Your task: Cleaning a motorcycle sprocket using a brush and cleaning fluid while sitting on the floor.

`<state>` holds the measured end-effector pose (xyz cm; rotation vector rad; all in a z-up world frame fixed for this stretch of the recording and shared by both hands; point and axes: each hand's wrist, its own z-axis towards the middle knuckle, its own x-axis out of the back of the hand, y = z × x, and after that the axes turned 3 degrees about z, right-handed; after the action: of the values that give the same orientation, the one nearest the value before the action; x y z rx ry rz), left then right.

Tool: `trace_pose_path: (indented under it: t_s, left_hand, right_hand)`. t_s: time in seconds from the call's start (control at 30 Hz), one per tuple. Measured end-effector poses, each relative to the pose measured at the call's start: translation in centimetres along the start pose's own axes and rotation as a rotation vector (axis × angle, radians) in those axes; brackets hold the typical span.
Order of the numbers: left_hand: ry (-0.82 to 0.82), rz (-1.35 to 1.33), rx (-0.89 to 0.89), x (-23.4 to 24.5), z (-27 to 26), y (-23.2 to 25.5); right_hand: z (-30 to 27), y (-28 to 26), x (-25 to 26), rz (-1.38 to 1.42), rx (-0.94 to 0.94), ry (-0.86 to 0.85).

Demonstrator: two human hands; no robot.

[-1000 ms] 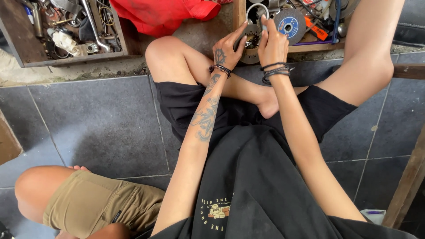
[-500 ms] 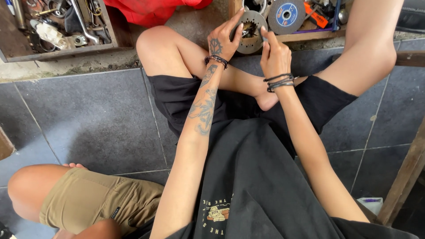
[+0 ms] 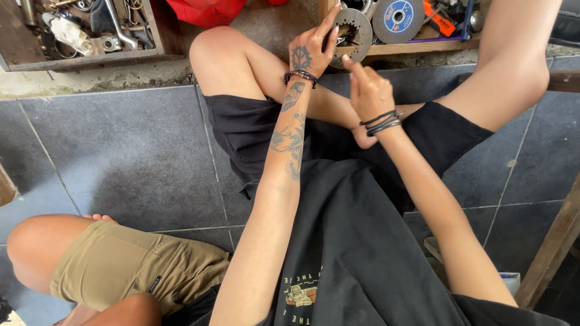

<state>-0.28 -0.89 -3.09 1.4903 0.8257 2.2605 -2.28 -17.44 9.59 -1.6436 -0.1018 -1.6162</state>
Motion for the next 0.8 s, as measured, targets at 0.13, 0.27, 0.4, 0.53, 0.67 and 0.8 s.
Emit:
trace_pose_path:
  t_s: [0.13, 0.27, 0.4, 0.53, 0.67, 0.8]
  left_hand:
    - [0.058, 0.022, -0.003, -0.3, -0.7, 0.0]
    - [0.067, -0.021, 0.023, -0.2, 0.2, 0.2]
    - [0.047, -0.04, 0.057, -0.9, -0.2, 0.0]
    - [0.017, -0.078, 0.039, -0.1, 0.2, 0.3]
    - [0.044, -0.081, 0.044, 0.6, -0.6, 0.7]
    - [0.029, -0.084, 0.028, 0.7, 0.2, 0.5]
  right_hand:
    - [0.5, 3.0, 0.5, 0.048, -0.006, 0.127]
    - [0.8, 3.5, 0.2, -0.02, 0.12, 0.075]
    - [1.8, 1.8, 1.5, 0.078, 0.123, 0.107]
    - [0.9, 3.0, 1.2, -0.149, 0.148, 0.01]
    - [0.2, 3.7, 1.3, -0.077, 0.131, 0.008]
    - [2.6, 6.1, 2.5, 0.021, 0.17, 0.024]
